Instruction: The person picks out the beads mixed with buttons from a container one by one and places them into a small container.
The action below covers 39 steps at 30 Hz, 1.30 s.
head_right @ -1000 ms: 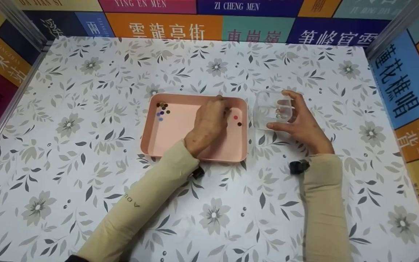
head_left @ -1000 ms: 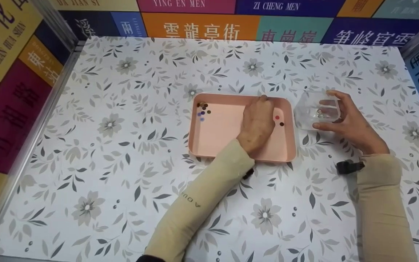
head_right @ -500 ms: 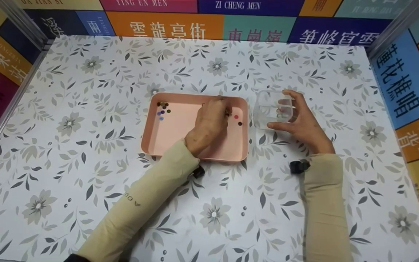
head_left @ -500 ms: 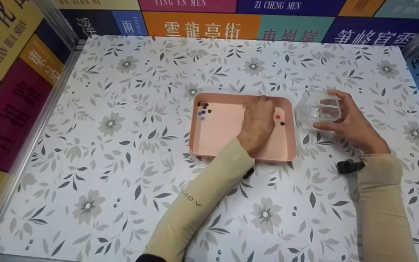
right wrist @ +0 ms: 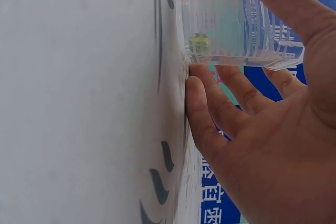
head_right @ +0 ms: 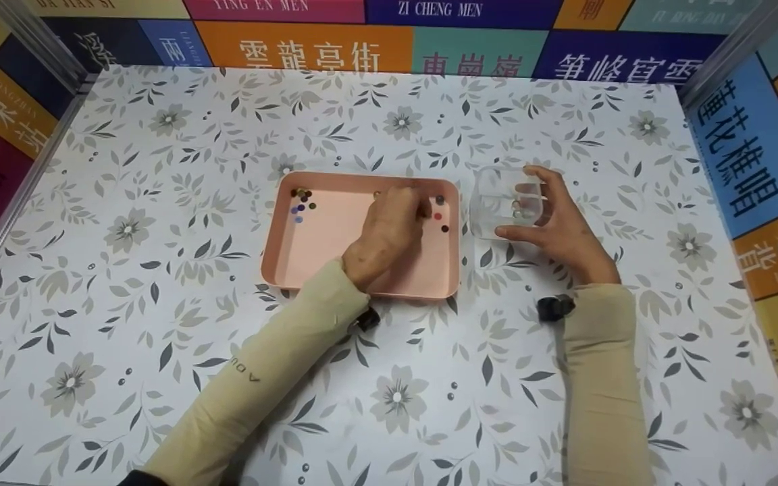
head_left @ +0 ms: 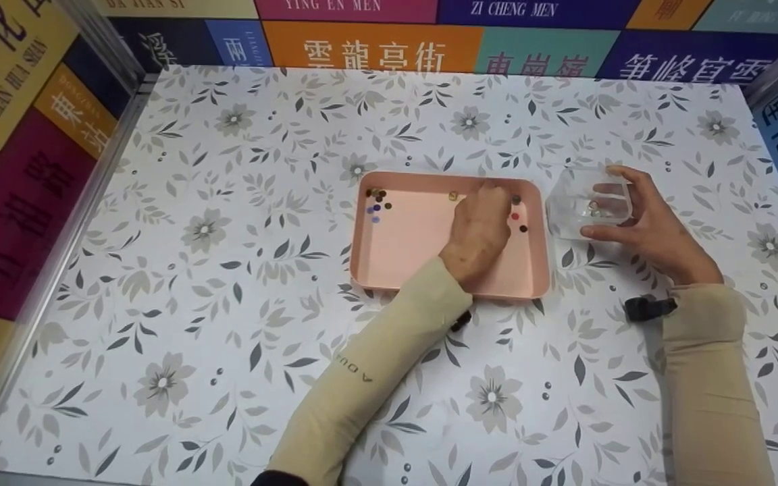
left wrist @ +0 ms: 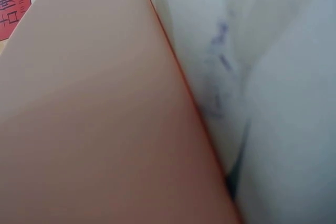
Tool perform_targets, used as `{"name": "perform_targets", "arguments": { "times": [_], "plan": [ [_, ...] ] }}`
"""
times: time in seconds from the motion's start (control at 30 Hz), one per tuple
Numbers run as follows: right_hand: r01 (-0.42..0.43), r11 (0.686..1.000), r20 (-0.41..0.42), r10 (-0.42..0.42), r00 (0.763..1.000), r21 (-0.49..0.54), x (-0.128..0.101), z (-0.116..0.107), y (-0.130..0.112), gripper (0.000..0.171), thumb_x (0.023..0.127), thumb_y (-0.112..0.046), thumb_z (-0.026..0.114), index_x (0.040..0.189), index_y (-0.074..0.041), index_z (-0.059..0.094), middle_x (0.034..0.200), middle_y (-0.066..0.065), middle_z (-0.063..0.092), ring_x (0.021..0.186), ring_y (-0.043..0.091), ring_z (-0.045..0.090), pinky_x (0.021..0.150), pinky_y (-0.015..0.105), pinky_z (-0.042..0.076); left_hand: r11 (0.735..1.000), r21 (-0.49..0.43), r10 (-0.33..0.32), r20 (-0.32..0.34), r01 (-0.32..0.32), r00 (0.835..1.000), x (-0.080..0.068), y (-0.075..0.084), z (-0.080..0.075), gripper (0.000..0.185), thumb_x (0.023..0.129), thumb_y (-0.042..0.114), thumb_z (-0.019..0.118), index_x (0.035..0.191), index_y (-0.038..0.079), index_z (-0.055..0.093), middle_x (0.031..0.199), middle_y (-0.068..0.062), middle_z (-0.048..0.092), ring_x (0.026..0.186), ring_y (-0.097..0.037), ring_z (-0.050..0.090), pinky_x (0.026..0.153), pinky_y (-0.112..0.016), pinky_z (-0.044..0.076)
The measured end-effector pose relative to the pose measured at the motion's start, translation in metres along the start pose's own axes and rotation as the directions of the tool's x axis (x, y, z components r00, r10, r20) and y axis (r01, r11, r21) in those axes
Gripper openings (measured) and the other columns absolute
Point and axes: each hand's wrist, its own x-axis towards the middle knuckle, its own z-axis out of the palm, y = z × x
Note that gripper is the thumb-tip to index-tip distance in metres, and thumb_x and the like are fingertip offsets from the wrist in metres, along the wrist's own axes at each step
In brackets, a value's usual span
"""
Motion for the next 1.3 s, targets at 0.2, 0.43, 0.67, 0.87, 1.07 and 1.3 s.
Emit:
{"name": "perform_targets", "arguments": {
  "times": [0.2,0.43,0.67,0.87,1.07,1.3],
  "plan": [
    [0.003,1.000,0.001,-0.003,1.000,0.002,0.000,0.000,0.000,0.098,0.088,-0.011,0.083,0.160,-0.037,0.022,0.156,0.007,0.043,0.133,0.007,0.052,0.091,0.010,0.050,1.000,0.027,-0.005,-0.027,0.005,1.000,0.002,0.002,-0.001,0.018,0.098,0.009,0.064,0.099,0.016,0.080,0.089,0.003,0.076,0.075,-0.013,0.068,0.069,-0.028,0.058],
    [0.023,1.000,-0.004,-0.022,1.000,0.015,0.000,0.000,0.000,0.099,0.088,-0.008,0.083,0.161,-0.034,0.022,0.156,0.009,0.044,0.131,0.007,0.053,0.092,0.010,0.049,0.991,-0.122,0.034,-0.102,-0.047,0.994,0.002,0.001,-0.002,0.027,0.095,0.004,0.057,0.087,0.022,0.076,0.085,0.005,0.072,0.073,-0.012,0.064,0.062,-0.027,0.052],
    [0.019,1.000,-0.003,-0.019,1.000,0.021,-0.001,0.000,0.000,0.099,0.088,-0.008,0.083,0.160,-0.037,0.022,0.156,0.008,0.044,0.134,0.011,0.053,0.093,0.010,0.049,0.982,-0.159,0.081,-0.151,-0.105,0.985,0.003,0.002,-0.005,0.021,0.101,0.016,0.062,0.104,0.027,0.079,0.096,0.010,0.075,0.082,-0.006,0.066,0.070,-0.023,0.053],
    [0.030,0.999,0.003,-0.030,1.000,0.045,0.000,0.001,-0.001,0.098,0.088,-0.006,0.082,0.160,-0.037,0.023,0.155,0.007,0.044,0.134,0.012,0.053,0.093,0.011,0.050,0.964,-0.213,0.121,-0.178,-0.158,0.977,0.004,0.003,-0.008,0.016,0.103,0.024,0.063,0.107,0.024,0.079,0.098,0.011,0.075,0.084,-0.004,0.065,0.073,-0.020,0.052],
    [0.050,0.996,0.003,-0.050,0.999,0.069,0.001,0.002,-0.001,0.097,0.088,-0.002,0.081,0.160,-0.033,0.024,0.152,0.007,0.046,0.131,0.008,0.054,0.094,0.012,0.051,0.958,-0.201,0.163,-0.204,-0.204,0.965,0.004,0.003,-0.010,0.017,0.104,0.027,0.064,0.110,0.022,0.079,0.101,0.010,0.078,0.086,-0.005,0.069,0.073,-0.022,0.053],
    [0.059,0.995,-0.003,-0.059,0.998,0.076,0.000,0.001,0.000,0.096,0.087,0.000,0.081,0.159,-0.031,0.025,0.151,0.006,0.046,0.131,0.008,0.055,0.095,0.012,0.051,0.956,-0.200,0.179,-0.191,-0.217,0.965,0.005,0.006,-0.010,0.017,0.103,0.028,0.066,0.111,0.023,0.080,0.103,0.009,0.080,0.087,-0.006,0.070,0.073,-0.021,0.053]
  ]
}}
